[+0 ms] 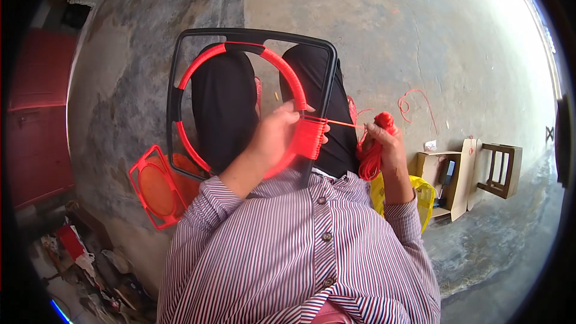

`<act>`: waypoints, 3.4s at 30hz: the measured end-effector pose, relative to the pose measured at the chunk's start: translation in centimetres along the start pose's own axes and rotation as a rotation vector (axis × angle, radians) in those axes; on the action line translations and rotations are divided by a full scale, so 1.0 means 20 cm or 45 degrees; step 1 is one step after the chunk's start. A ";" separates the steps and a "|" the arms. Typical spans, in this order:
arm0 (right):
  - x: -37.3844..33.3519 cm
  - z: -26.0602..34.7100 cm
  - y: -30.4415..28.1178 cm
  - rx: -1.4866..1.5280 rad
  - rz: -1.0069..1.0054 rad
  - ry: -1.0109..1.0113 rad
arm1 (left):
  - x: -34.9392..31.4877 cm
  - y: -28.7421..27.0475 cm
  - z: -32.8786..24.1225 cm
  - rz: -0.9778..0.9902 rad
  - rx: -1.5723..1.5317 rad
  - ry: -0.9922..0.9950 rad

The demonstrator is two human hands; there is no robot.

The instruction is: The person winds red thread around a black plastic frame by hand.

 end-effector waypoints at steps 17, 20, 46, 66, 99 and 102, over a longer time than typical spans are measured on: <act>0.18 -0.04 -0.10 -0.862 -0.015 -0.006 | -0.01 0.02 -0.02 0.043 -0.177 -0.038; 0.20 0.20 0.04 -1.007 -0.060 -0.214 | 0.03 -0.10 0.04 -0.120 -0.037 0.050; 0.16 0.10 0.25 -0.920 0.187 -0.852 | -0.01 -0.10 0.05 -0.184 0.021 0.182; 0.01 0.13 0.22 -0.108 0.302 -0.117 | -0.04 -0.04 0.04 0.046 -0.035 0.143; -0.07 0.21 0.26 -1.408 0.712 -0.098 | -0.05 0.02 0.00 0.205 -0.160 0.247; 0.02 0.16 0.43 -1.113 0.663 -0.312 | -0.07 0.08 -0.01 0.266 -0.260 0.182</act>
Point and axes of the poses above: each hand's wrist, its own x-axis towards the middle knuckle, its own y-axis out of the palm, z = x × y, the point moved 3 cm from there along x, towards the middle knuckle, and after that the axes turned 11 degrees about z, right-handed, at the moved point
